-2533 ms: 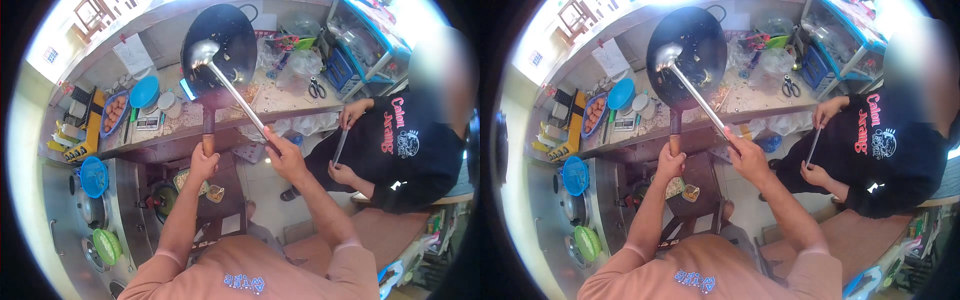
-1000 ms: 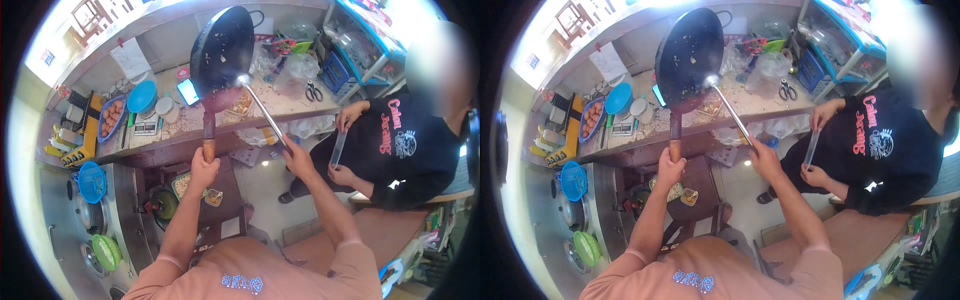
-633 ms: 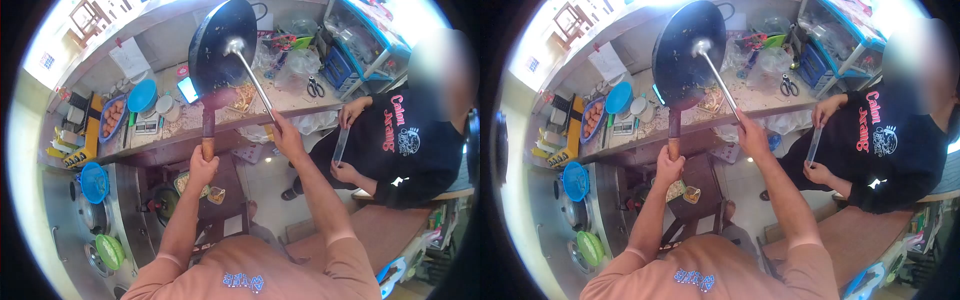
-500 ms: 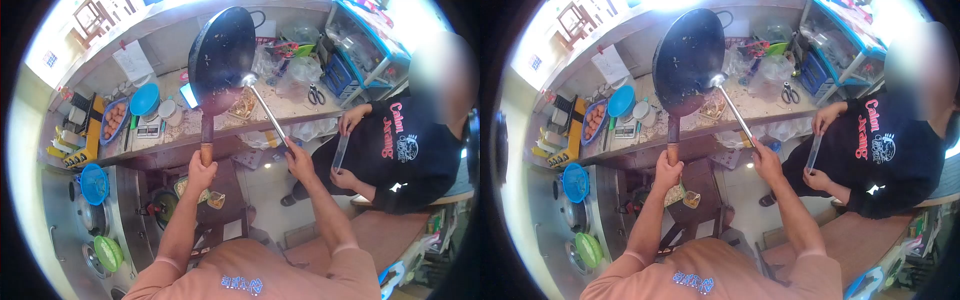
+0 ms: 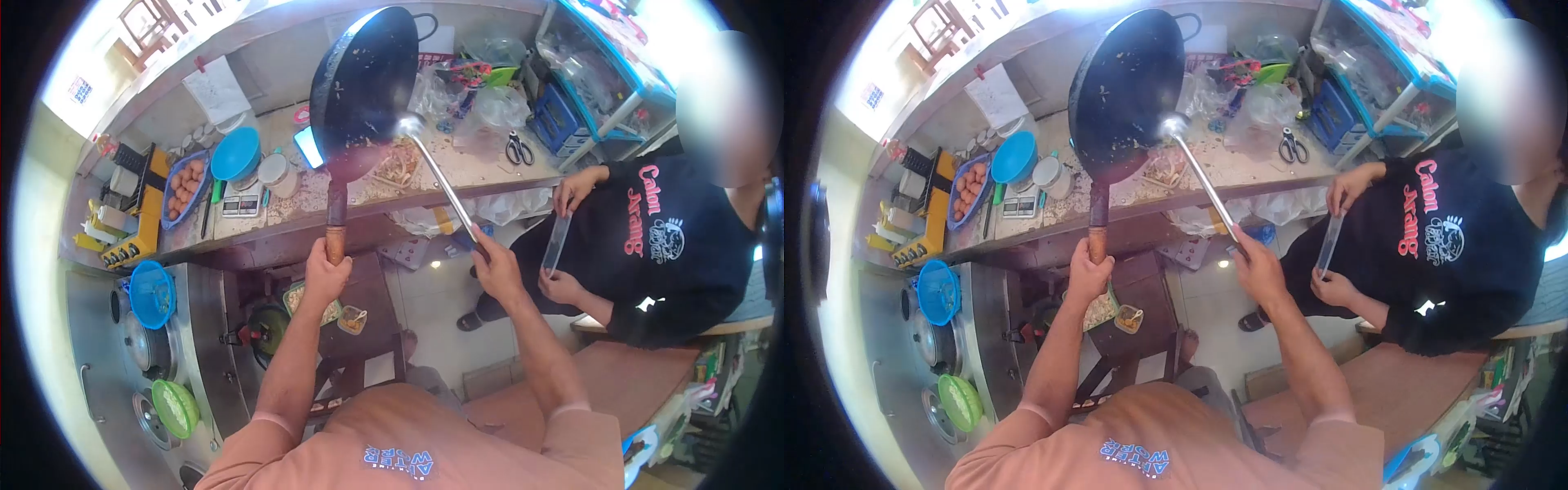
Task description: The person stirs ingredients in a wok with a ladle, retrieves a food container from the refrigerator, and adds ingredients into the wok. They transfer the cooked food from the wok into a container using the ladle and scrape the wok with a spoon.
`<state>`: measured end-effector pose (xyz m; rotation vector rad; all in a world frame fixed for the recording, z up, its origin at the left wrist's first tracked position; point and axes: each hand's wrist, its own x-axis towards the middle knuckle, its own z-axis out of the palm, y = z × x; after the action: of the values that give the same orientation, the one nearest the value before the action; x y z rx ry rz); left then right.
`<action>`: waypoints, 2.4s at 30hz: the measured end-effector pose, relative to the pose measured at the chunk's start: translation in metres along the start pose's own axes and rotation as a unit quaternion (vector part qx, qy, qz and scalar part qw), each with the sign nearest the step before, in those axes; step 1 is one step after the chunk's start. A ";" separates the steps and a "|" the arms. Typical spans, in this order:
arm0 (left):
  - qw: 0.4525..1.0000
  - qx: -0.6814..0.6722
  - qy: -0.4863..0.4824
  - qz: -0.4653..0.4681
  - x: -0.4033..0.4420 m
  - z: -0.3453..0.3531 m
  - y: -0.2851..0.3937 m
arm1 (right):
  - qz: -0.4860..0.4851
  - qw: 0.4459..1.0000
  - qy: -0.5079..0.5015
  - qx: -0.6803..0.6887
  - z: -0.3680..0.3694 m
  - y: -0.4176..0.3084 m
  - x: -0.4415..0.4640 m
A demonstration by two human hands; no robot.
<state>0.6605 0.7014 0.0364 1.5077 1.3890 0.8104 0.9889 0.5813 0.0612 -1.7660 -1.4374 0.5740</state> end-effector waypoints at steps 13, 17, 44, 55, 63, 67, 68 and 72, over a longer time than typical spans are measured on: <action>1.000 -0.012 -0.004 -0.021 0.007 0.006 -0.001 | -0.074 0.997 0.005 -0.026 0.002 -0.032 0.009; 1.000 -0.009 0.008 0.015 0.006 0.007 0.008 | -0.062 0.987 -0.035 -0.142 -0.003 -0.002 -0.004; 0.996 -0.060 -0.057 -0.035 -0.007 0.001 0.029 | -0.100 0.991 0.090 -0.001 0.036 -0.051 0.063; 0.996 -0.051 -0.066 -0.020 -0.008 -0.002 0.028 | -0.045 0.994 0.069 0.066 0.022 -0.050 0.060; 0.998 -0.037 -0.034 -0.024 -0.005 -0.010 0.025 | -0.023 0.999 0.026 0.031 0.014 -0.007 0.030; 0.999 -0.013 -0.036 -0.012 -0.010 -0.005 0.023 | -0.071 0.994 0.075 0.041 0.020 -0.045 0.070; 0.998 -0.031 -0.043 -0.022 -0.014 -0.004 0.022 | -0.056 0.996 0.062 0.015 0.022 -0.038 0.064; 0.997 -0.054 -0.038 -0.046 -0.011 -0.006 0.020 | -0.051 0.998 0.025 -0.035 0.014 0.020 0.007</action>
<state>0.6611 0.6921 0.0581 1.3677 1.3277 0.7514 0.9927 0.5911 0.0376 -1.7360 -1.5207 0.4285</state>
